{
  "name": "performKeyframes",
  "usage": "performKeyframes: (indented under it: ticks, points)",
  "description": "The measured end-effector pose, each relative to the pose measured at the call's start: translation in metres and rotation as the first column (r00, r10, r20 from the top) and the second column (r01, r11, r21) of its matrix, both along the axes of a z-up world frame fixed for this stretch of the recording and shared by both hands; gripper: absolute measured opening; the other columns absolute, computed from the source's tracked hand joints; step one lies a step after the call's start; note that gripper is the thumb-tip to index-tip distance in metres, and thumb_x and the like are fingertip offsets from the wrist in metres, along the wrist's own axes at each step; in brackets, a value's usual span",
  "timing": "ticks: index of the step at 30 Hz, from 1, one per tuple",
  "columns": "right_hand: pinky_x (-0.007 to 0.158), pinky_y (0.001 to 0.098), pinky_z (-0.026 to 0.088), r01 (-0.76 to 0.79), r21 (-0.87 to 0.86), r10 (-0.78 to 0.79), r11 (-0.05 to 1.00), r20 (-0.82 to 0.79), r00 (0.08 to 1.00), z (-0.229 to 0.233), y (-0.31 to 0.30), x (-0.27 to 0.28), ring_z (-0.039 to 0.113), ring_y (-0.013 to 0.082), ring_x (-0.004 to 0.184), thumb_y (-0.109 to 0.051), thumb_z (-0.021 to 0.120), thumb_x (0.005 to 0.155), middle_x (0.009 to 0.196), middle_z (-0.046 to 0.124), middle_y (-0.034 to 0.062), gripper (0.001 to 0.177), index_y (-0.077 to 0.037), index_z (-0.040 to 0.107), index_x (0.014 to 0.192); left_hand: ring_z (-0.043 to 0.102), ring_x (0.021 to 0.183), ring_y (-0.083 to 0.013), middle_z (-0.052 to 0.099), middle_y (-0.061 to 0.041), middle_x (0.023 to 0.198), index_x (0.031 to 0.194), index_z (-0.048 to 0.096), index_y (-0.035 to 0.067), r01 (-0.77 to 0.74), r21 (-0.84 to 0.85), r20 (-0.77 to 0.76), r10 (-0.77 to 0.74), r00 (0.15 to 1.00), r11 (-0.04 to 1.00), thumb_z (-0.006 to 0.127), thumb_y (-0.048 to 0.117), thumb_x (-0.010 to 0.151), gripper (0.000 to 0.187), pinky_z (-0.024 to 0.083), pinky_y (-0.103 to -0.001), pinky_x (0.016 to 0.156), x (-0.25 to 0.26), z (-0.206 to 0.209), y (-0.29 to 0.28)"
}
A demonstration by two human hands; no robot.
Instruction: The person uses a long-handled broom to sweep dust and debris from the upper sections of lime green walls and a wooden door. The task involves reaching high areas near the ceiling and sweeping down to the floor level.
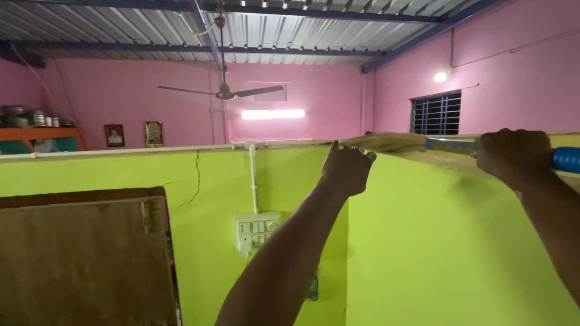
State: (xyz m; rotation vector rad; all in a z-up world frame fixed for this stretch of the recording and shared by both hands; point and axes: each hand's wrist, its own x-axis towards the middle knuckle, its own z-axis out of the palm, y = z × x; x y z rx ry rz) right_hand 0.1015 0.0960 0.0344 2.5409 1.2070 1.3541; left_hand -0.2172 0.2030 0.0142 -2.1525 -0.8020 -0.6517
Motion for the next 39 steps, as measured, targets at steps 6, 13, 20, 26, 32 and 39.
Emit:
performKeyframes:
  ticks: [6,13,20,26,32,39]
  points:
    - [0.040,0.0321,0.043,-0.078,0.198,0.039,0.977,0.192,0.981,-0.012,-0.005,0.041,0.056,0.0115,0.038,-0.038,0.059,0.103,0.055,0.059,-0.0022,0.021,-0.023,0.073,0.107,0.060,0.131,-0.0277,0.060,-0.011,0.144,0.141,0.056,0.016,-0.006,-0.054,-0.032,0.005,0.999,0.999,0.055,0.016,0.095,0.046,0.031,-0.060,0.120,0.008,0.001,-0.004]
    - [0.043,0.0272,0.038,0.118,0.103,-0.140,0.988,0.247,0.959,-0.029,0.014,0.084,0.054,0.0056,0.045,-0.035,0.071,0.092,0.051,0.060,-0.0063,0.026,-0.022,0.067,0.070,0.058,0.130,-0.0290,0.060,-0.012,0.141,0.138,0.057,0.017,-0.025,-0.058,-0.014,0.024,1.000,0.998,0.058,0.016,0.092,0.047,0.034,-0.058,0.117,-0.009,-0.007,0.006]
    - [0.047,0.0319,0.049,0.019,0.050,-0.022,0.999,0.061,0.998,-0.020,-0.015,0.045,0.064,0.0107,0.048,-0.049,0.063,0.097,0.065,0.068,-0.0023,0.027,-0.026,0.075,0.103,0.063,0.126,-0.0291,0.066,-0.010,0.132,0.136,0.060,0.016,-0.044,-0.145,-0.016,0.042,0.999,0.988,0.058,0.016,0.094,0.042,0.036,-0.057,0.119,0.000,-0.016,0.005]
    - [0.052,0.0336,0.055,-0.025,0.049,0.031,0.998,-0.134,0.990,-0.006,-0.018,0.009,0.070,0.0150,0.056,-0.053,0.051,0.104,0.071,0.071,-0.0014,0.038,-0.034,0.066,0.133,0.062,0.126,-0.0290,0.064,-0.012,0.135,0.135,0.060,0.016,0.004,-0.119,0.005,-0.004,1.000,0.993,0.059,0.017,0.092,0.044,0.034,-0.057,0.119,0.016,-0.016,0.002]
    - [0.051,0.0335,0.052,0.028,0.082,-0.034,0.996,0.073,0.997,-0.031,0.029,0.044,0.064,0.0120,0.056,-0.040,0.056,0.103,0.070,0.065,-0.0036,0.020,-0.029,0.066,0.115,0.060,0.128,-0.0296,0.061,-0.012,0.139,0.139,0.057,0.017,-0.039,-0.084,-0.015,0.038,0.999,0.996,0.057,0.016,0.092,0.047,0.035,-0.057,0.117,0.001,-0.010,0.006]
    - [0.045,0.0325,0.050,-0.170,-0.086,0.165,0.982,-0.057,0.985,-0.024,0.021,-0.044,0.066,0.0138,0.050,-0.045,0.044,0.106,0.063,0.067,0.0006,0.052,-0.028,0.047,0.155,0.060,0.130,-0.0275,0.066,-0.011,0.135,0.143,0.056,0.020,-0.102,-0.112,-0.030,0.099,0.995,0.989,0.057,0.016,0.095,0.048,0.032,-0.059,0.122,-0.011,-0.009,0.008]
